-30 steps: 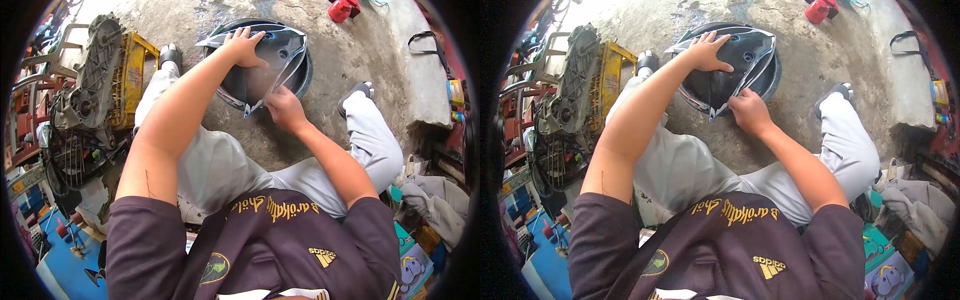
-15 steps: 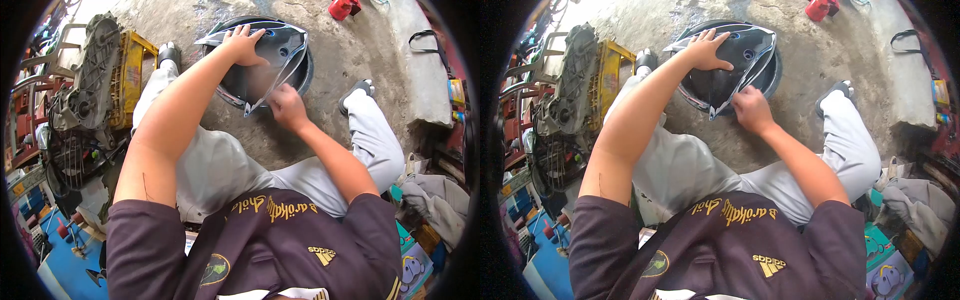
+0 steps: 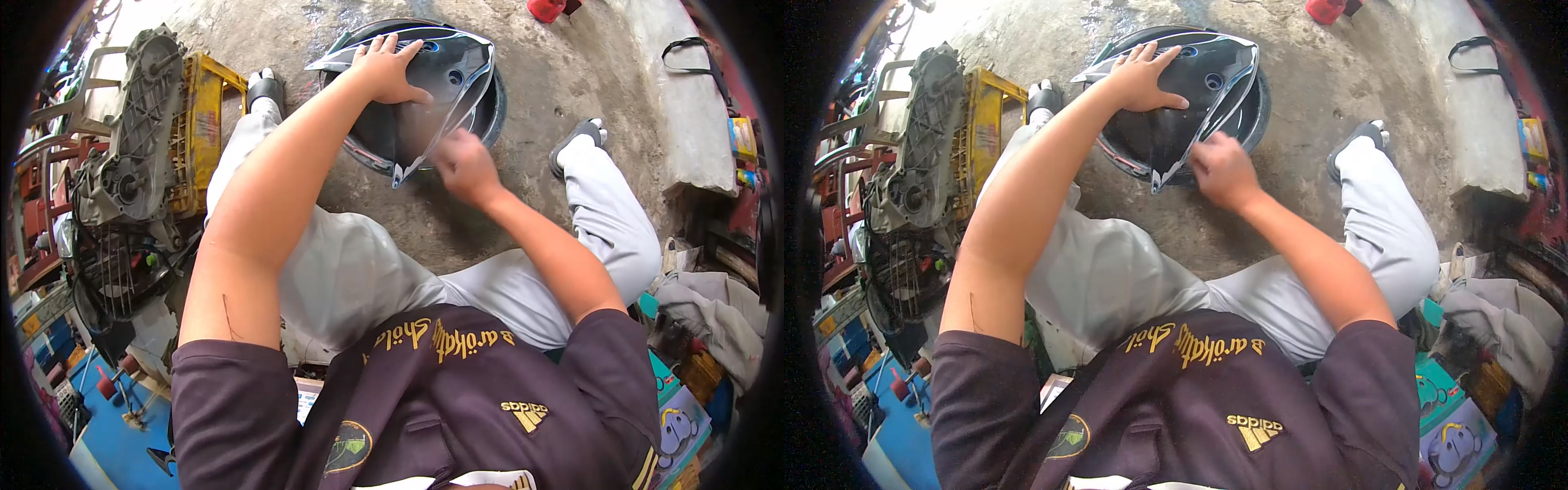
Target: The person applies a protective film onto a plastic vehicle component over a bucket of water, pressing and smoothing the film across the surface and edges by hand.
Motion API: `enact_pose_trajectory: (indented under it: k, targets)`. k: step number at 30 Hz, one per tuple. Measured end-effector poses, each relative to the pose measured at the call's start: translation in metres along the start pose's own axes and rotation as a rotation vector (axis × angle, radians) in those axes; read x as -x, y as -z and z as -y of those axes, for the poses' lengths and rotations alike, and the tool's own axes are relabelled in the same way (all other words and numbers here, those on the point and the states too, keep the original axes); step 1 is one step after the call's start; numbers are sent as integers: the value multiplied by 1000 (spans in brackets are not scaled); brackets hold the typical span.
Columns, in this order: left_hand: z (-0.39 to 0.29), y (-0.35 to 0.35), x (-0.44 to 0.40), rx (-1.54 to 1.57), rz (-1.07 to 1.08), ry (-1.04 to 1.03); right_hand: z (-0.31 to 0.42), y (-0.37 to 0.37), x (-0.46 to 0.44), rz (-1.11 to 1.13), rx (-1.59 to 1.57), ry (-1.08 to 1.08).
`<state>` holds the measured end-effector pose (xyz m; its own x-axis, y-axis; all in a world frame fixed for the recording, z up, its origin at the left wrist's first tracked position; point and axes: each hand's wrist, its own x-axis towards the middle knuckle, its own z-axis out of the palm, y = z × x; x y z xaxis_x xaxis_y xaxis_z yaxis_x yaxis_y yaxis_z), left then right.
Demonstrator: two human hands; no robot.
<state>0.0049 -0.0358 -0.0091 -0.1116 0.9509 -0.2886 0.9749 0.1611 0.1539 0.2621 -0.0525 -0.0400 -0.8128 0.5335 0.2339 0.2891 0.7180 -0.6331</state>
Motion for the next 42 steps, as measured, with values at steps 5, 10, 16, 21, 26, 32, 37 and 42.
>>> enact_pose_trajectory:
  k: [5,10,16,21,26,32,37,42]
  targets:
    - [0,-4,-1,-6,-18,-5,-4,6,-1,42,6,-23]
    - [-1,2,2,6,-7,-2,-9,17,-11,77,16,-21]
    - [1,2,0,8,-9,-8,-13,80,-46,165,14,64]
    - [-4,11,3,19,66,15,3,107,-48,422,11,-86]
    - [-5,9,2,24,67,23,43,105,-42,431,-151,-454]
    - [-6,6,-4,20,90,26,33,27,-3,-202,-491,-693]
    - [-13,16,8,-94,113,15,28,1,17,-11,85,-390]
    - [-13,18,10,-55,100,28,27,-5,17,-45,146,-325]
